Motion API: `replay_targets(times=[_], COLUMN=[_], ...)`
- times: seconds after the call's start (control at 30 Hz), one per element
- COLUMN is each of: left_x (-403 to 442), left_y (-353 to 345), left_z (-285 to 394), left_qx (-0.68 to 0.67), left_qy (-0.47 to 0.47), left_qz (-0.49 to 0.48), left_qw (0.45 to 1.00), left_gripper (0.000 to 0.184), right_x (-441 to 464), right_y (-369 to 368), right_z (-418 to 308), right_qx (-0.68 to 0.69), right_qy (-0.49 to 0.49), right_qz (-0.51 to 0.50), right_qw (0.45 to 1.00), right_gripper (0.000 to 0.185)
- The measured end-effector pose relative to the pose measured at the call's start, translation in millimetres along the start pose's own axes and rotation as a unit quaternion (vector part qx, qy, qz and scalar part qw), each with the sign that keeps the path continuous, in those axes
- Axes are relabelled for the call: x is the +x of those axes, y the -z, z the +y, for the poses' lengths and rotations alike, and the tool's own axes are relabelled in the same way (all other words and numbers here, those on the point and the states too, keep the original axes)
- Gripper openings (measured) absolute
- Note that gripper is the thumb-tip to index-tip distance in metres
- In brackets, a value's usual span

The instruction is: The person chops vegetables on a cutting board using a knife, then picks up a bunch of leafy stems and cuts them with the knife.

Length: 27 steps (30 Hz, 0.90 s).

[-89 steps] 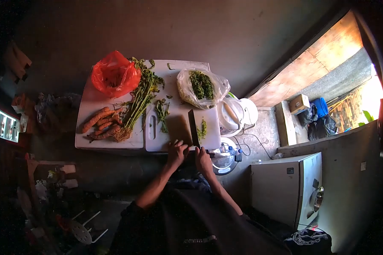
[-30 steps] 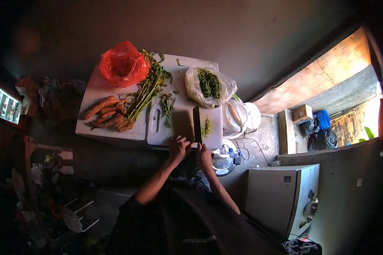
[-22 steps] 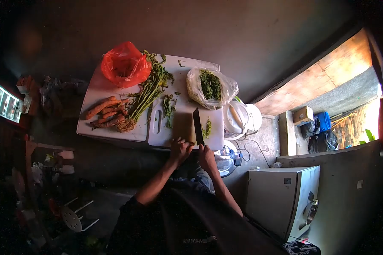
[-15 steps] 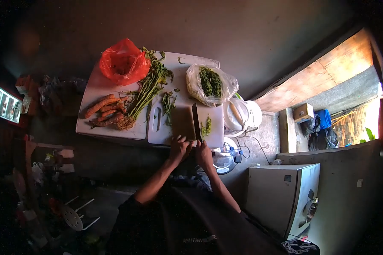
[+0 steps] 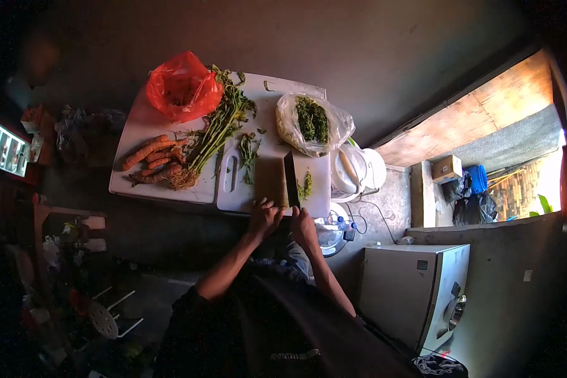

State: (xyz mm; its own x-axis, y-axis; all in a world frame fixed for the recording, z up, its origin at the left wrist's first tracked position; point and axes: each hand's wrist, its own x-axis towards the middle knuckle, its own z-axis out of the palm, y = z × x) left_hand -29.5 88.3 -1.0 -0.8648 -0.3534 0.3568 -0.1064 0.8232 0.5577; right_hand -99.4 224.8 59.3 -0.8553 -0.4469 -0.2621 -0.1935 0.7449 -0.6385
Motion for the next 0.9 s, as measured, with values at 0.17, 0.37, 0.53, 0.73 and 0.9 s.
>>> replay_targets(times=[0.17, 0.37, 0.53, 0.73, 0.9], left_x=[-1, -3, -1, -1, -3], left_y=[9, 6, 10, 0, 1], left_z=[6, 5, 5, 5, 4], left_qx=[-0.019, -0.005, -0.030, -0.008, 0.007], left_qy=[-0.003, -0.008, 0.012, 0.007, -0.009], left_qz=[0.018, 0.014, -0.014, 0.024, 0.057], left_qw=[1.000, 1.000, 0.999, 1.000, 0.998], left_gripper=[0.020, 0.018, 0.019, 0.014, 0.016], right_x=[-15, -3, -17, -11, -12], right_y=[-1, -5, -2, -2, -5], right_z=[-2, -1, 2, -6, 13], right_qx=[-0.027, 0.005, -0.001, 0.000, -0.003], right_qy=[-0.028, 0.017, 0.015, -0.006, 0.053], right_qz=[-0.013, -0.004, -0.002, 0.010, 0.013], right_qw=[0.999, 1.000, 1.000, 1.000, 0.999], right_gripper=[0.045, 0.042, 0.041, 0.041, 0.041])
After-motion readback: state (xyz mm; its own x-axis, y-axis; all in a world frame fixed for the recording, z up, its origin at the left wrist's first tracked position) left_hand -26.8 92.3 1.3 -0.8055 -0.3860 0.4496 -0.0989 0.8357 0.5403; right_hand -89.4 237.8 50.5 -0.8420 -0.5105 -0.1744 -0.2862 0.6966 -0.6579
